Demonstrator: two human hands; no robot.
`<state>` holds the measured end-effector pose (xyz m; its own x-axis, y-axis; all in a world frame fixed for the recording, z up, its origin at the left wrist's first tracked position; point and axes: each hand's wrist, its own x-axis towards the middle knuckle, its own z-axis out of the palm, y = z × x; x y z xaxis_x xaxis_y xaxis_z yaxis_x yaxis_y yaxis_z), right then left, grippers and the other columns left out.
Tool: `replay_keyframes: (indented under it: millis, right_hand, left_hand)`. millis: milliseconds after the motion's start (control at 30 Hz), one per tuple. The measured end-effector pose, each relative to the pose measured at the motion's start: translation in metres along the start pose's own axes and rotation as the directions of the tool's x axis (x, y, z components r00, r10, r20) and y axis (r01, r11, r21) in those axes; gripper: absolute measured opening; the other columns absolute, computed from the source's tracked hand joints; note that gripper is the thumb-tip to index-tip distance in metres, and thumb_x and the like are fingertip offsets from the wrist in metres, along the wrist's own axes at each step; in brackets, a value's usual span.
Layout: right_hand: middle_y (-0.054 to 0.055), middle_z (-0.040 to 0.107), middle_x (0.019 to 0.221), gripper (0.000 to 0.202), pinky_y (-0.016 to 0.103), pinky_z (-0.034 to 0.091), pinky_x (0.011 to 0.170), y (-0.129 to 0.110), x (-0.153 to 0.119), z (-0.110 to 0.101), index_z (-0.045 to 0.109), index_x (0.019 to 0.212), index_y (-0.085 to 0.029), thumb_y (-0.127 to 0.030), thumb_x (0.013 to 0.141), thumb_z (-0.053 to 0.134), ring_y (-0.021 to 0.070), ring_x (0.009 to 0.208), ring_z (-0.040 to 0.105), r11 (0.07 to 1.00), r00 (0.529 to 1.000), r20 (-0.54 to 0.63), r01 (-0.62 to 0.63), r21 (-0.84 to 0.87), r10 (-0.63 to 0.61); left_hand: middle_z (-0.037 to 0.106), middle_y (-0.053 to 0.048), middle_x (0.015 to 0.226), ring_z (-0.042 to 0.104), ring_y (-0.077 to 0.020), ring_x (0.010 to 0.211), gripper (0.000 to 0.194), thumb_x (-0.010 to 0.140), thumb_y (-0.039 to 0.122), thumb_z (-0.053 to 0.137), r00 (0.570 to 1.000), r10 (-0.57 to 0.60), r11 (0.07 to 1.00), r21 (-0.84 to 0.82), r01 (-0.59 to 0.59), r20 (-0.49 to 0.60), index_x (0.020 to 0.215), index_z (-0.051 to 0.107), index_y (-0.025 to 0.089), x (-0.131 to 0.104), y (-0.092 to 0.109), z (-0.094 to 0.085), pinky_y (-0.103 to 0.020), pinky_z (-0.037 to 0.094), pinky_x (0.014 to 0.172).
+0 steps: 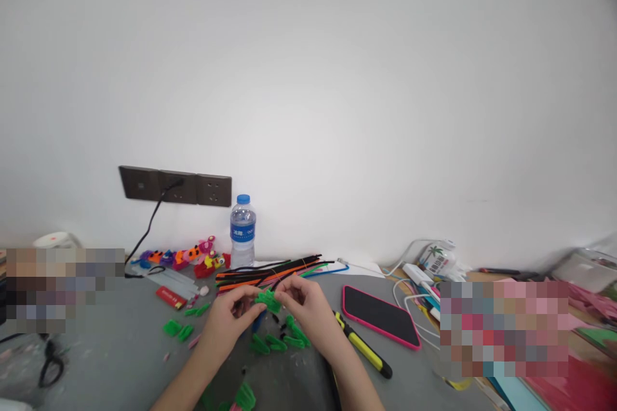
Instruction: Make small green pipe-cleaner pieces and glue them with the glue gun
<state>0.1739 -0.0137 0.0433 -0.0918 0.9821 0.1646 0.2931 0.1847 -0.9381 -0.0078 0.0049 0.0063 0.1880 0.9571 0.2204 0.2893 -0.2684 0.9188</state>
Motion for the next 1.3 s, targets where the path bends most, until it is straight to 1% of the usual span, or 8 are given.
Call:
replay_keyframes:
  millis: [233,367,700,900,1100,1300]
  right_hand:
    - [-0.005,0.044,0.058,0.011,0.023,0.029,0.053,0.0013,0.0004,0.0006,0.062,0.072,-0.015,-0.023,0.077,0.058,0.0116,0.055,0.038,1.0,1.0,-0.004,0.002,-0.005,-0.002]
    - [-0.005,0.045,0.059,0.01,0.022,0.029,0.053,0.0015,0.0005,0.0015,0.062,0.07,-0.016,-0.021,0.076,0.057,0.0114,0.055,0.039,1.0,1.0,-0.005,0.019,-0.015,-0.019]
    - [-0.005,0.047,0.057,0.007,0.022,0.031,0.052,-0.005,-0.0014,0.0021,0.062,0.068,-0.017,-0.019,0.075,0.058,0.0113,0.054,0.039,1.0,1.0,-0.003,0.016,-0.026,-0.016]
    - [-0.006,0.041,0.056,0.01,0.023,0.028,0.051,-0.0059,-0.0007,0.0024,0.062,0.067,-0.017,-0.022,0.075,0.059,0.0115,0.054,0.036,0.998,1.0,-0.006,0.01,-0.067,-0.011]
    - [-0.006,0.039,0.054,0.009,0.023,0.027,0.05,-0.0016,0.0001,0.0032,0.064,0.067,-0.017,-0.02,0.075,0.06,0.0114,0.053,0.034,0.996,0.999,-0.02,0.031,-0.089,-0.033]
    - [-0.005,0.043,0.057,0.008,0.022,0.028,0.051,-0.0009,-0.0003,0.0032,0.064,0.069,-0.018,-0.019,0.076,0.06,0.0115,0.054,0.036,0.996,0.999,0.004,0.045,-0.077,-0.045]
  left_hand:
    - [0.057,0.0,0.059,0.048,-0.0163,0.057,0.024,0.072,0.036,0.067,1.0,-0.01,1.0,-0.007,0.01,0.003,0.084,0.074,0.016,0.0005,-0.0009,-0.0001,-0.024,0.037,0.053]
    - [0.059,0.0,0.06,0.05,-0.0165,0.056,0.024,0.071,0.036,0.068,1.0,-0.008,1.0,-0.008,0.007,-0.007,0.083,0.075,0.016,0.0002,-0.0008,0.0002,-0.024,0.038,0.053]
    - [0.062,-0.001,0.062,0.052,-0.0167,0.058,0.019,0.072,0.033,0.069,0.999,0.033,0.999,-0.015,-0.033,-0.021,0.081,0.074,0.018,0.0006,-0.0017,0.0011,-0.024,0.041,0.053]
    - [0.063,-0.001,0.063,0.053,-0.0163,0.057,0.017,0.071,0.031,0.069,0.999,0.037,0.999,-0.024,-0.038,-0.033,0.081,0.074,0.018,0.0001,-0.0019,0.0013,-0.023,0.042,0.053]
    - [0.063,-0.001,0.061,0.052,-0.0165,0.056,0.016,0.069,0.031,0.069,0.996,0.042,0.999,-0.02,-0.043,-0.074,0.079,0.074,0.019,-0.0013,0.0017,0.0015,-0.023,0.041,0.052]
    - [0.061,0.0,0.061,0.053,-0.0162,0.056,0.019,0.071,0.033,0.069,0.997,0.024,0.999,-0.043,-0.027,-0.072,0.083,0.073,0.019,-0.0023,0.0016,0.0012,-0.024,0.041,0.052]
